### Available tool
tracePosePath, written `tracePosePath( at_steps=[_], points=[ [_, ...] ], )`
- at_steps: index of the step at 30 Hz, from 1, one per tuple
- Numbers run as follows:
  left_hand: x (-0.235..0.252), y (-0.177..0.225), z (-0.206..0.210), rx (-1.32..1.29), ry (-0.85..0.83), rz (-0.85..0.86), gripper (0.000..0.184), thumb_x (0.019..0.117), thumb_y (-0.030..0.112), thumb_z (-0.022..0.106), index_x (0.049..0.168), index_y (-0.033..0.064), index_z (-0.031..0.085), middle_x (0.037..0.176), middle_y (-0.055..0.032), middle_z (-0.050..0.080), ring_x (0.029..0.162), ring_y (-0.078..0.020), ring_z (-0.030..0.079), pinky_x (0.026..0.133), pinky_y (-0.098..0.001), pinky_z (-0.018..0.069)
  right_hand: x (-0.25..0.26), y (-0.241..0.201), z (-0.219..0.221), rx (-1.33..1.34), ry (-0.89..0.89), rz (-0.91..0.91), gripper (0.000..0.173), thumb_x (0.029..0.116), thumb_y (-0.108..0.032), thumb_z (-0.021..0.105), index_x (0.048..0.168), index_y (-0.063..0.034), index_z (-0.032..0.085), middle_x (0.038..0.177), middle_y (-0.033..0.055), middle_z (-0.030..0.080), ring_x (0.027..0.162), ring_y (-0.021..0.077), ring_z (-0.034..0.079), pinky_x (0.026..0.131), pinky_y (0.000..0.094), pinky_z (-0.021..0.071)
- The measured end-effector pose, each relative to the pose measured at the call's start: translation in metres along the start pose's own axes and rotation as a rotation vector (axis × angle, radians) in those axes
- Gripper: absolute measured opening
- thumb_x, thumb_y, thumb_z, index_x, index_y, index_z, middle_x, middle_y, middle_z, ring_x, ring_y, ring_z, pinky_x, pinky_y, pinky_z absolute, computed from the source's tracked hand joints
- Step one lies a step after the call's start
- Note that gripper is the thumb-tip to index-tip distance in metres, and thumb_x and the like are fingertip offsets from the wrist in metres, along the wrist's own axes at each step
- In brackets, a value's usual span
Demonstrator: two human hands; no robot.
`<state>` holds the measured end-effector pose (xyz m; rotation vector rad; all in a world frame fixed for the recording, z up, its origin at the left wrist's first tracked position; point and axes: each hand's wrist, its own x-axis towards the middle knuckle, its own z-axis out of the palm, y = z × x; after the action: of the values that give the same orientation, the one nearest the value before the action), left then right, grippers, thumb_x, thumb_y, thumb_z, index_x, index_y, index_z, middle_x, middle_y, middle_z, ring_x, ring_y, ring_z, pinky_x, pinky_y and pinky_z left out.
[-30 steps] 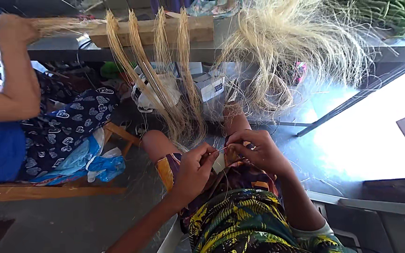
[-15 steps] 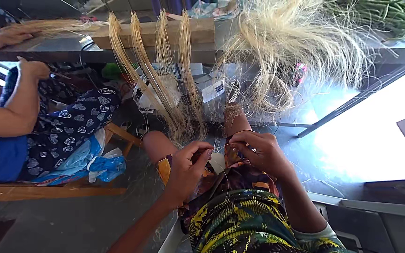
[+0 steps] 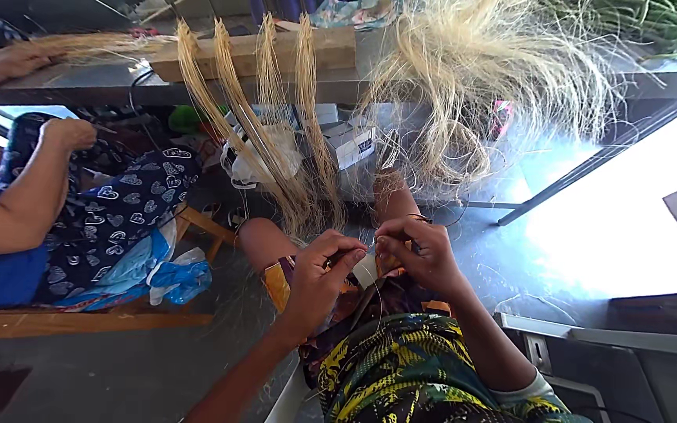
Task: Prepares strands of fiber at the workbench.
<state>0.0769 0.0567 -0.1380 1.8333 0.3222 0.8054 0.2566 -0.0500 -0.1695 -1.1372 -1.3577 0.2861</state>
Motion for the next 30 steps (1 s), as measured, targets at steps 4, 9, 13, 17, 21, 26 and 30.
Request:
tracePosePath(
  at_steps=[4, 9, 13, 17, 21, 26, 30],
  points=[
    [-0.001, 0.001, 0.003, -0.025, 0.033, -0.022, 0.008, 0.0962, 0.005, 0.066, 0.102, 0.0026, 0.072, 0.094, 0.0016, 0.069, 0.078, -0.0029, 0.065, 0.072, -0.0177, 0.0566, 0.001, -0.003, 0.007, 0.076, -0.014, 0.026, 0.013, 0.1005, -0.004, 0.060, 0.104, 0.0056, 0.068, 0.087, 0.0042, 0.073, 0.075, 0.0038, 0.070, 0.073, 0.0204, 0.0607],
    [-0.001, 0.001, 0.006, -0.018, 0.077, -0.012, 0.011, 0.0956, 0.004, 0.066, 0.106, 0.0013, 0.068, 0.091, 0.0024, 0.070, 0.078, -0.0030, 0.066, 0.071, -0.0181, 0.0565, 0.000, -0.004, 0.012, 0.165, -0.036, 0.064, 0.013, 0.1004, -0.003, 0.059, 0.105, 0.0060, 0.068, 0.085, 0.0036, 0.072, 0.072, 0.0037, 0.068, 0.070, 0.0200, 0.0600],
    [-0.001, -0.002, 0.006, 0.014, 0.085, 0.018, 0.012, 0.0951, 0.004, 0.067, 0.107, 0.0007, 0.069, 0.092, 0.0015, 0.071, 0.079, -0.0027, 0.066, 0.073, -0.0181, 0.0563, -0.001, -0.006, 0.015, 0.208, -0.055, 0.090, 0.013, 0.1009, -0.002, 0.059, 0.104, 0.0058, 0.068, 0.086, 0.0036, 0.072, 0.071, 0.0036, 0.068, 0.068, 0.0198, 0.0598],
    [-0.002, -0.005, 0.006, 0.055, 0.093, 0.056, 0.009, 0.0953, 0.005, 0.067, 0.104, 0.0018, 0.071, 0.093, 0.0011, 0.070, 0.081, -0.0029, 0.066, 0.074, -0.0178, 0.0564, -0.001, -0.006, 0.016, 0.233, -0.058, 0.100, 0.012, 0.1009, -0.002, 0.059, 0.104, 0.0056, 0.068, 0.084, 0.0028, 0.071, 0.069, 0.0029, 0.067, 0.066, 0.0192, 0.0590],
    [-0.001, -0.007, 0.006, 0.073, 0.101, 0.075, 0.007, 0.0957, 0.005, 0.066, 0.100, 0.0031, 0.071, 0.092, 0.0017, 0.068, 0.081, -0.0024, 0.063, 0.073, -0.0171, 0.0536, -0.003, -0.006, 0.017, 0.257, -0.055, 0.121, 0.012, 0.1008, -0.003, 0.059, 0.104, 0.0049, 0.068, 0.083, 0.0021, 0.071, 0.068, 0.0027, 0.067, 0.065, 0.0195, 0.0591],
    [0.002, -0.008, 0.004, -0.047, 0.105, -0.068, 0.007, 0.0936, 0.009, 0.067, 0.094, 0.0123, 0.072, 0.099, 0.0020, 0.067, 0.096, -0.0092, 0.063, 0.085, -0.0261, 0.0518, -0.005, 0.011, 0.022, 0.310, -0.096, 0.206, 0.021, 0.0932, -0.010, 0.071, 0.110, 0.0015, 0.065, 0.094, 0.0025, 0.070, 0.083, 0.0051, 0.067, 0.078, 0.0242, 0.0580],
    [0.004, -0.005, 0.006, -0.208, 0.131, -0.205, 0.007, 0.0916, 0.007, 0.068, 0.093, 0.0098, 0.073, 0.106, -0.0015, 0.066, 0.099, -0.0116, 0.064, 0.088, -0.0269, 0.0557, -0.004, 0.029, 0.039, 0.481, -0.184, 0.236, 0.029, 0.0925, -0.013, 0.073, 0.115, 0.0039, 0.068, 0.113, 0.0053, 0.065, 0.102, 0.0080, 0.064, 0.089, 0.0277, 0.0565]
  ],
)
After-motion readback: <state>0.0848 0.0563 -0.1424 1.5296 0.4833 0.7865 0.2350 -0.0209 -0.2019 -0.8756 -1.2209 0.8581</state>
